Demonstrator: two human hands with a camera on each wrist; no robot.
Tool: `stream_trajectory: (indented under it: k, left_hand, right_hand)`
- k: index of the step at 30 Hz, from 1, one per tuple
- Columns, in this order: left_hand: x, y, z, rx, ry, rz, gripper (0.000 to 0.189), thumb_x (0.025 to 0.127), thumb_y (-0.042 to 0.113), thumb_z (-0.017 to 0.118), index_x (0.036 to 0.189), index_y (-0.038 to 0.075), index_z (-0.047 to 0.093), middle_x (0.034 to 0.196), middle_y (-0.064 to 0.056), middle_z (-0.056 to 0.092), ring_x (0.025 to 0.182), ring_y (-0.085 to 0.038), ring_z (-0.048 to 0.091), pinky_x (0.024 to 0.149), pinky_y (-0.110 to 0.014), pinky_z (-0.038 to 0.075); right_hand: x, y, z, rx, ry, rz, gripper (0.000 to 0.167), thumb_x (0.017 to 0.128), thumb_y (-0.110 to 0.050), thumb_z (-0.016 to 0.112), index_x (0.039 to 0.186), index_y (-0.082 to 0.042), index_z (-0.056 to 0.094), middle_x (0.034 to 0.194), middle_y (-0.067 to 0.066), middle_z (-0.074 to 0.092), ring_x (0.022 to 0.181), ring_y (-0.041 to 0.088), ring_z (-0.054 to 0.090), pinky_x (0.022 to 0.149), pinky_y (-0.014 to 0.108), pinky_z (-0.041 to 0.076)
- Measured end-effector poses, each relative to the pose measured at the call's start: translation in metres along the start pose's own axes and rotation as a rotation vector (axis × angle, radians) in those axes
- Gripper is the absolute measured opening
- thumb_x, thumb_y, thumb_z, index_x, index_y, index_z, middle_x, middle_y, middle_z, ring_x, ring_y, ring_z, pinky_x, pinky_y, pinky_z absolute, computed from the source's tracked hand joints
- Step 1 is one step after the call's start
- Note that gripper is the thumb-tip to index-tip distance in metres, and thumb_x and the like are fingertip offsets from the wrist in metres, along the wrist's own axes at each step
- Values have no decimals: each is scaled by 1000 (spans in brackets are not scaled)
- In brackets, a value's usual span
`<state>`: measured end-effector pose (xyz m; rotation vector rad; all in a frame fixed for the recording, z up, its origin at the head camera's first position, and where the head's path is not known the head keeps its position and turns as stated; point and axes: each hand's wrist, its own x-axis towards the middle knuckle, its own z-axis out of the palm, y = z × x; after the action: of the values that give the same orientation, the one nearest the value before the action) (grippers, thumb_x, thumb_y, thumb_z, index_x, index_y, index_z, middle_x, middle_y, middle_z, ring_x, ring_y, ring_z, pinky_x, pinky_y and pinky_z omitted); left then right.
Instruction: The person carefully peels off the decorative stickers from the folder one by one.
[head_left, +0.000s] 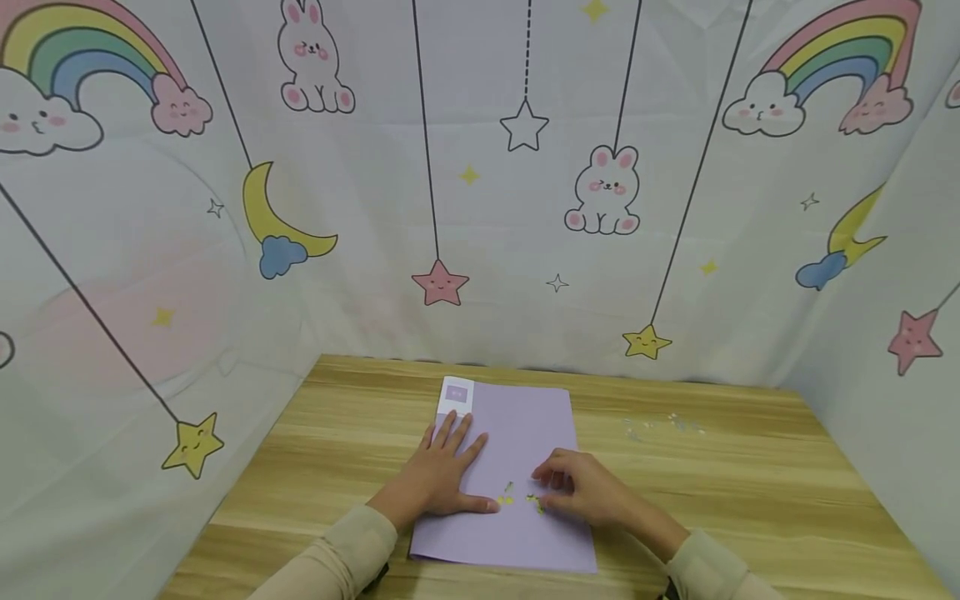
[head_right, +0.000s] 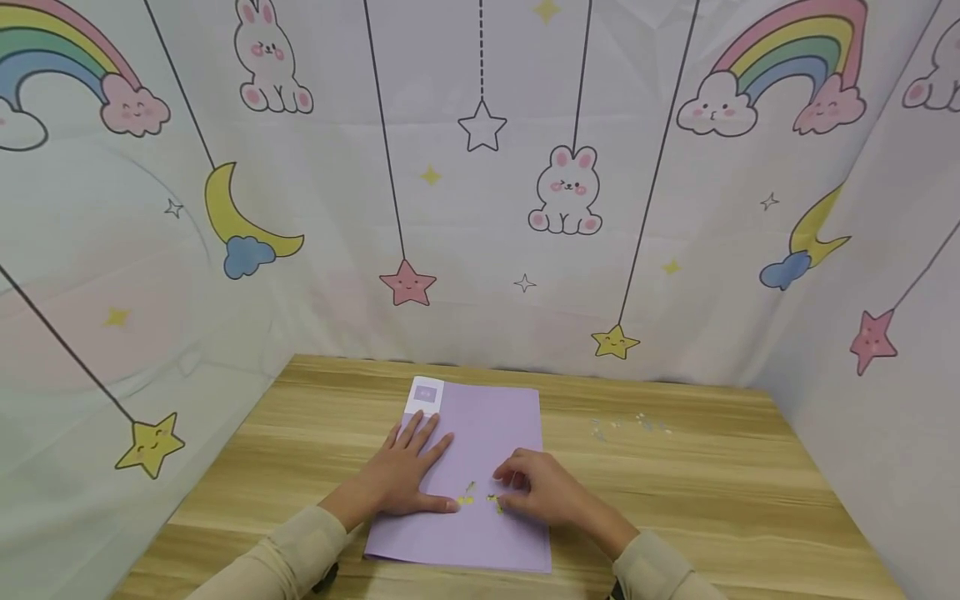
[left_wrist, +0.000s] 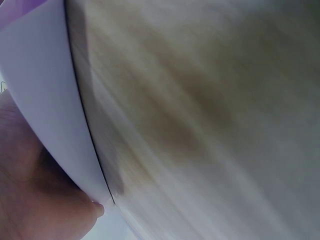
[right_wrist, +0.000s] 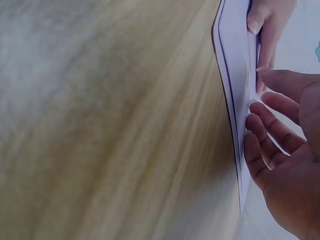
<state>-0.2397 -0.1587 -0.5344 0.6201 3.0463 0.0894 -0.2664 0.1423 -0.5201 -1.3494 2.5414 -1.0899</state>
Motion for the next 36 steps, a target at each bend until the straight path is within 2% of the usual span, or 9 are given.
stream_trajectory:
  k: [12,20,29,36]
  left_hand:
    - [-4,5,-12,-4,-21,3,114,84,92,53,169,19,32,176,-19,14,162,-45,6,126,-65,13]
    - [-3,5,-11,4,-16,0,114,83,93,52,169,19,32,176,-19,14,162,-45,6,126,-65,14]
    - [0,1,-1,17,0,-5,118,80,99,45,170,24,28,177,-16,11,162,-42,2,127,-65,12]
    - [0,1,-1,6,2,-3,118,80,98,46,170,24,28,177,-16,12,162,-43,2,126,-65,12]
  right_hand:
    - [-2,-3,4,-21,-10,-14,15,90,-11,84,104,-10,79,100,-4,68,84,11,61,74,26,53]
    - [-1,1,8,-42,-1,-49,13,89,-8,84,99,-14,80,100,-6,66,84,10,60,74,24,52]
    - [-1,-1,9,-44,5,-49,14,89,-6,83,97,-16,79,99,-7,66,85,9,60,75,24,52]
    - [0,-3,9,-31,-9,-22,14,89,-4,82,94,-16,77,97,-7,65,84,9,59,74,24,52]
